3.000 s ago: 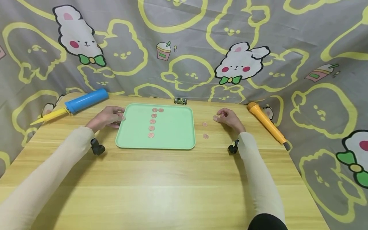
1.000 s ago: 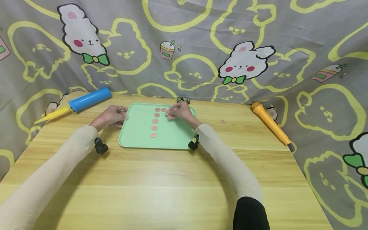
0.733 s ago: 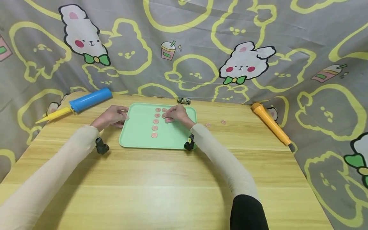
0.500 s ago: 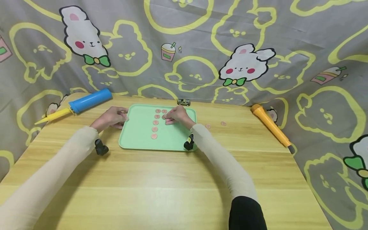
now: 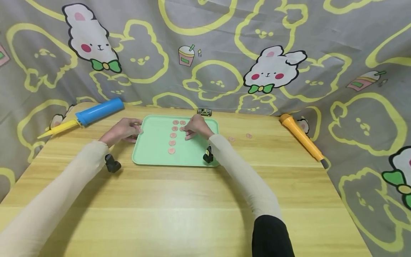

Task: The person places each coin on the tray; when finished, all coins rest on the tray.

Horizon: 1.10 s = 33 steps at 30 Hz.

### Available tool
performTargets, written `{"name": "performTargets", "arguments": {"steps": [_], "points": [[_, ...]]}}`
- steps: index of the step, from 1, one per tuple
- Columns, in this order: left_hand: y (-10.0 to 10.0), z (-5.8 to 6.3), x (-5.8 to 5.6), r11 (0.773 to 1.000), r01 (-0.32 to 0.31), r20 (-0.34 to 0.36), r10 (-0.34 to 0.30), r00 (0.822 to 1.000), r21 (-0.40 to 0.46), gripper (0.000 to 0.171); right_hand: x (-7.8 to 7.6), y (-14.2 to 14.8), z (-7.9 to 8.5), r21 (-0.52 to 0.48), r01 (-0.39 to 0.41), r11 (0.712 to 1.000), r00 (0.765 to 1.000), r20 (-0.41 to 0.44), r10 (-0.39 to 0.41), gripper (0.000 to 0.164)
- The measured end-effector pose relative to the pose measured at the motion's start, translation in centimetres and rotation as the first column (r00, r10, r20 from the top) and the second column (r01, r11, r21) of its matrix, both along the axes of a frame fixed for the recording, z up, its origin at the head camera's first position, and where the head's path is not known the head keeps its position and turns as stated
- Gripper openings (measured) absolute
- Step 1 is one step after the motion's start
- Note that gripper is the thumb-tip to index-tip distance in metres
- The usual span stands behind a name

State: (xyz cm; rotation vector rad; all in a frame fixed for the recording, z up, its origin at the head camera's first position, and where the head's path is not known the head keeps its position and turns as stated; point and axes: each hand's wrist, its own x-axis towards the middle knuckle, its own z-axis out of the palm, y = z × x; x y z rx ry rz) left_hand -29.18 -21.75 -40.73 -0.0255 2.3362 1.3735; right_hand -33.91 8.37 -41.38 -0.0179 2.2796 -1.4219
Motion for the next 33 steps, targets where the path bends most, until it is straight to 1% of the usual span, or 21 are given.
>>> {"name": "performTargets", "arguments": {"steps": [2,5,8,13,16,19,24,28,30,33], "points": [[0.0,-0.1,-0.1,1.0,0.001,-0.002,-0.001,1.0,0.005,0.063,0.0,0.1,0.0,0.008,-0.008,1.0,1.0,-0.011,0.008,0.014],[0.1,-0.2,-0.2,1.0,0.003,-0.003,-0.003,1.0,0.013,0.063,0.1,0.3,0.3,0.002,-0.016,1.0,0.999,-0.029,0.016,0.013],[0.2,-0.3,-0.4,1.0,0.01,-0.001,-0.01,1.0,0.022,0.063,0.2,0.8,0.7,0.011,-0.055,0.998,0.997,-0.054,0.055,0.014],[-0.1,-0.6,-0.6,1.0,0.016,0.0,-0.016,1.0,0.025,0.061,0.8,2.0,2.0,0.019,-0.142,0.99,0.981,-0.132,0.143,0.023],[-0.4,-0.6,-0.7,1.0,0.027,0.003,-0.027,1.0,0.016,0.061,1.1,3.1,2.8,0.032,-0.158,0.987,0.973,-0.168,0.161,0.024],[-0.5,-0.4,-0.6,0.999,0.039,0.009,-0.039,0.999,0.006,0.061,1.2,4.6,3.3,0.049,-0.147,0.988,0.971,-0.183,0.153,0.025],[-0.4,-0.1,-0.6,0.999,0.043,0.026,-0.043,0.999,0.005,0.063,1.1,7.5,3.7,0.045,-0.099,0.994,0.977,-0.184,0.106,0.029],[-0.5,-0.1,-0.7,0.998,0.053,0.043,-0.054,0.998,0.013,0.064,1.0,9.9,4.3,0.063,-0.068,0.996,0.979,-0.188,0.079,0.027],[-0.5,-0.1,-0.7,0.998,0.057,0.042,-0.058,0.997,0.014,0.064,1.0,11.2,4.7,0.085,-0.059,0.995,0.979,-0.187,0.074,0.026],[-0.2,0.1,-0.7,0.998,0.057,0.037,-0.057,0.998,0.01,0.063,1.0,13.5,5.0,0.155,-0.062,0.986,0.978,-0.189,0.091,0.026]]}}
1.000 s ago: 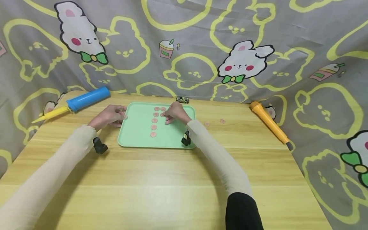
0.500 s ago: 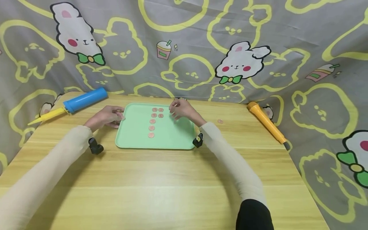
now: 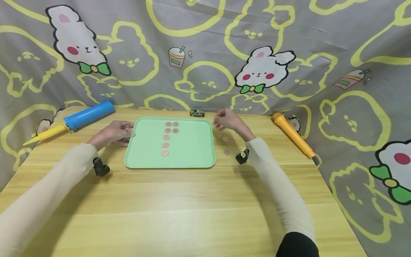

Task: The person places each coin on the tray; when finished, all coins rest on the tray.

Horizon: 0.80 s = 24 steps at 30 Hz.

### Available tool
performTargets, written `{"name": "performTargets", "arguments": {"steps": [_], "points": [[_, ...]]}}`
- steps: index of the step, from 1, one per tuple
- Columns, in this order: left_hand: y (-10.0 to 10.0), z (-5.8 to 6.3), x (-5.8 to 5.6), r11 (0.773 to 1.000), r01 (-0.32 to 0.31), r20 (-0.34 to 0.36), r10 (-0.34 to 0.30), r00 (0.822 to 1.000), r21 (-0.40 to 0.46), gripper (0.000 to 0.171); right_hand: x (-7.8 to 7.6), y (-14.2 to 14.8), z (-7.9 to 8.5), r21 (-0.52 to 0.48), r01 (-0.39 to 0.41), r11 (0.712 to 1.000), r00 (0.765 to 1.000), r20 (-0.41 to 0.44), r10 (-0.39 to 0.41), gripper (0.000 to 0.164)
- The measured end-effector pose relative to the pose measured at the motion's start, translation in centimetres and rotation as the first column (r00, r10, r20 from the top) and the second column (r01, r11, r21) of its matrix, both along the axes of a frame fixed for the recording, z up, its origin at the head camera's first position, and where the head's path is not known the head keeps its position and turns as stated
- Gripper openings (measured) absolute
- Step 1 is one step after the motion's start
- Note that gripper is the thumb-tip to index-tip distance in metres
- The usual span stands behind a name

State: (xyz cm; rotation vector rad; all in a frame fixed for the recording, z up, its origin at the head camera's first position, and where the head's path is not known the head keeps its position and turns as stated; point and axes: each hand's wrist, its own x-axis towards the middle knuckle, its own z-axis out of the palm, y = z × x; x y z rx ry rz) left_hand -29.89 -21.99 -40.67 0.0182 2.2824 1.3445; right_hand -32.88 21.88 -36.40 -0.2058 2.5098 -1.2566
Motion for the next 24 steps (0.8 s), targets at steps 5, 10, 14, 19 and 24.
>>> {"name": "performTargets", "arguments": {"steps": [5,10,14,19,24], "points": [[0.0,0.0,0.1,1.0,-0.002,-0.013,0.002,1.0,0.001,0.064,0.2,3.5,-0.1,0.138,0.014,0.99,0.998,-0.06,-0.006,0.026],[0.0,-0.1,0.1,1.0,-0.009,-0.016,0.009,1.0,0.003,0.064,0.4,6.5,-0.9,0.184,0.06,0.981,0.993,-0.111,-0.04,0.023],[-0.1,-0.2,0.1,1.0,-0.009,-0.02,0.009,1.0,-0.002,0.063,0.7,8.7,-1.7,0.207,0.077,0.975,0.989,-0.143,-0.047,0.022],[-0.2,-0.2,0.1,1.0,-0.009,-0.02,0.009,1.0,-0.01,0.064,1.1,10.6,-2.6,0.181,0.088,0.979,0.991,-0.117,-0.068,0.025],[0.1,0.0,0.3,1.0,-0.016,-0.011,0.016,1.0,-0.008,0.064,1.4,12.0,-3.6,0.141,0.091,0.986,0.996,-0.013,-0.09,0.034]]}}
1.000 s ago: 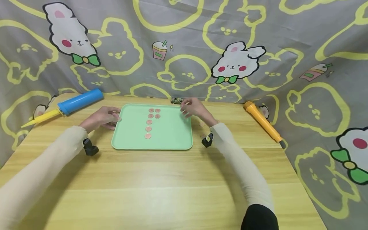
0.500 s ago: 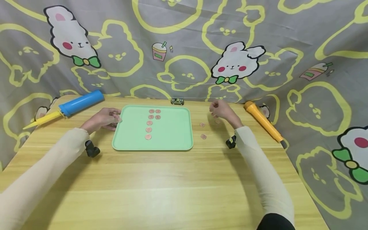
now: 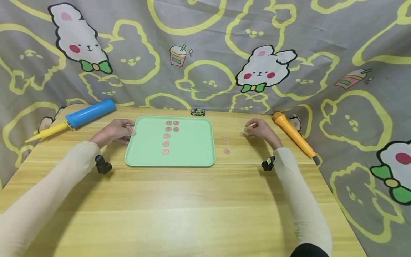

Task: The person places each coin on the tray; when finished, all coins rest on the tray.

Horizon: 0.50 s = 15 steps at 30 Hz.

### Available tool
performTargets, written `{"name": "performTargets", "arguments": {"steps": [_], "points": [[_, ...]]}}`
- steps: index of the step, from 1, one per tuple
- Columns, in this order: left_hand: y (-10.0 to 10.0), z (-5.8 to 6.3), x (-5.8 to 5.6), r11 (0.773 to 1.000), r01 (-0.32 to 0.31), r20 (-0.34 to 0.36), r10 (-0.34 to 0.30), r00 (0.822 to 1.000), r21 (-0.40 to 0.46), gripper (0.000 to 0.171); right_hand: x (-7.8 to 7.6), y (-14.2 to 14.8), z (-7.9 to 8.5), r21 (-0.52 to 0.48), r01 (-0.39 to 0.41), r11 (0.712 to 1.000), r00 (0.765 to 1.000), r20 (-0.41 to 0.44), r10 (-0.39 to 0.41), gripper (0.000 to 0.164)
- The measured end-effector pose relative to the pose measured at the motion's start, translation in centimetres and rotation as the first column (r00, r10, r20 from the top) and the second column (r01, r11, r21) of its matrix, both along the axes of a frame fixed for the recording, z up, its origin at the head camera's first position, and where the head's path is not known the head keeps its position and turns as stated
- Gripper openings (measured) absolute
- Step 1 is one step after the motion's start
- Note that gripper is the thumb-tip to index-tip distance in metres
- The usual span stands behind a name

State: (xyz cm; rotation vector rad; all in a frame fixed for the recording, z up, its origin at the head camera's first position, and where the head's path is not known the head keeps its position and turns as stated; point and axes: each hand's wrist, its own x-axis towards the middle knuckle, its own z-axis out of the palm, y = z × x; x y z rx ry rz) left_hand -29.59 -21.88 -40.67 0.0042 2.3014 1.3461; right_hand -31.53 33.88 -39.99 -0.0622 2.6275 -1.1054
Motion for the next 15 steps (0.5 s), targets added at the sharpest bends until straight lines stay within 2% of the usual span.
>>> {"name": "performTargets", "arguments": {"steps": [4,11,15], "points": [[0.2,0.3,0.1,1.0,0.0,-0.003,0.0,1.0,-0.005,0.063,-0.2,0.5,-0.8,0.024,0.018,1.0,0.997,0.069,-0.02,0.043],[0.3,0.3,0.0,1.0,-0.013,-0.005,0.013,1.0,-0.019,0.062,-0.6,-0.5,-1.3,0.078,0.039,0.996,0.997,0.065,-0.044,0.037],[0.2,0.3,0.0,1.0,-0.014,-0.001,0.014,1.0,-0.023,0.062,-0.6,-0.6,-1.2,0.089,0.036,0.995,0.995,0.09,-0.044,0.039]]}}
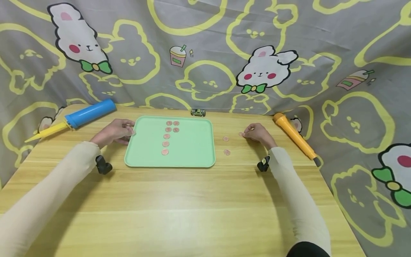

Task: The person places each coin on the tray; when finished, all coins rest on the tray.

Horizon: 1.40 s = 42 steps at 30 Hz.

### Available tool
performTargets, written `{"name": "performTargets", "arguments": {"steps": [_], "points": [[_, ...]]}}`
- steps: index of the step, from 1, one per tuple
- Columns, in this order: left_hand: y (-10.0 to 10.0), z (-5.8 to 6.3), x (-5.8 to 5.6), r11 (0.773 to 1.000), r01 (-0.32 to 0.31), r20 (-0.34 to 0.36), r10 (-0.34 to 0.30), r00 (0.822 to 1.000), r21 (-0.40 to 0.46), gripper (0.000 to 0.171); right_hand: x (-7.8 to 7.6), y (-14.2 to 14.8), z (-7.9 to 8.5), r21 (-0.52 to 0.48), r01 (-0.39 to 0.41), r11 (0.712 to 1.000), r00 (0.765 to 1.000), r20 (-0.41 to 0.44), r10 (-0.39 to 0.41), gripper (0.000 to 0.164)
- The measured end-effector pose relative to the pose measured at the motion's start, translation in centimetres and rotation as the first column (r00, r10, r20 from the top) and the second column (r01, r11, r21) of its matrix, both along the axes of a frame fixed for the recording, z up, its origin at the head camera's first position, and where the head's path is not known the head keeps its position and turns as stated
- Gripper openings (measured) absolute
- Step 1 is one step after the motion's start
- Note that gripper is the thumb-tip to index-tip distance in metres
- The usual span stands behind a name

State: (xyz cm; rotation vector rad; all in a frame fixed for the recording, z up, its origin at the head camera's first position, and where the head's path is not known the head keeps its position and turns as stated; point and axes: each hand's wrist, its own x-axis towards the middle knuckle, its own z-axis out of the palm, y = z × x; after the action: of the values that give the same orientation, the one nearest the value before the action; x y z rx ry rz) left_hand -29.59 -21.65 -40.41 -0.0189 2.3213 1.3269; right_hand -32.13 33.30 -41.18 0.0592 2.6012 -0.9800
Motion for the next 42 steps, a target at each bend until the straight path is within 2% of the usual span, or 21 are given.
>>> {"name": "performTargets", "arguments": {"steps": [7,11,13,19,22,26,30,35,39,42], "points": [[-0.2,0.0,0.1,1.0,-0.001,0.008,0.001,1.0,-0.004,0.063,-0.9,0.0,0.8,-0.077,0.03,0.997,0.992,0.125,-0.02,0.029],[-0.1,0.0,0.0,1.0,0.002,0.011,-0.002,1.0,0.002,0.064,-1.2,0.1,0.8,-0.061,0.045,0.997,0.987,0.159,-0.035,0.026],[0.0,-0.1,-0.1,1.0,0.003,0.011,-0.003,1.0,0.009,0.064,-1.0,0.1,0.6,-0.03,0.05,0.998,0.989,0.141,-0.046,0.028],[-0.1,-0.3,-0.2,1.0,0.024,-0.004,-0.024,1.0,0.01,0.064,-0.8,-0.8,-0.4,0.061,0.162,0.985,0.986,0.029,-0.164,0.046],[0.0,-0.2,-0.2,1.0,0.028,-0.012,-0.028,1.0,0.007,0.064,-1.0,-1.5,-0.4,0.151,0.18,0.972,0.983,-0.01,-0.181,0.044],[0.0,0.0,-0.1,1.0,0.027,-0.015,-0.027,1.0,-0.006,0.063,-1.3,-2.0,-0.4,0.208,0.17,0.963,0.985,-0.01,-0.172,0.036],[-0.3,0.4,0.1,0.999,0.031,-0.014,-0.031,0.999,-0.015,0.062,-1.2,-2.3,-0.3,0.156,0.178,0.972,0.984,0.001,-0.18,0.03],[-0.2,0.5,0.1,1.0,0.025,-0.015,-0.025,1.0,-0.014,0.063,-0.8,-1.7,0.6,0.003,0.205,0.979,0.978,-0.045,-0.205,0.02],[0.1,0.4,0.1,1.0,0.012,-0.02,-0.012,1.0,-0.009,0.062,-0.5,-0.8,0.6,-0.099,0.18,0.979,0.982,-0.04,-0.185,0.015],[-0.1,0.3,0.1,1.0,0.011,-0.023,-0.011,1.0,-0.005,0.062,-0.4,-0.5,0.0,-0.156,0.147,0.977,0.987,-0.034,-0.155,0.02]]}}
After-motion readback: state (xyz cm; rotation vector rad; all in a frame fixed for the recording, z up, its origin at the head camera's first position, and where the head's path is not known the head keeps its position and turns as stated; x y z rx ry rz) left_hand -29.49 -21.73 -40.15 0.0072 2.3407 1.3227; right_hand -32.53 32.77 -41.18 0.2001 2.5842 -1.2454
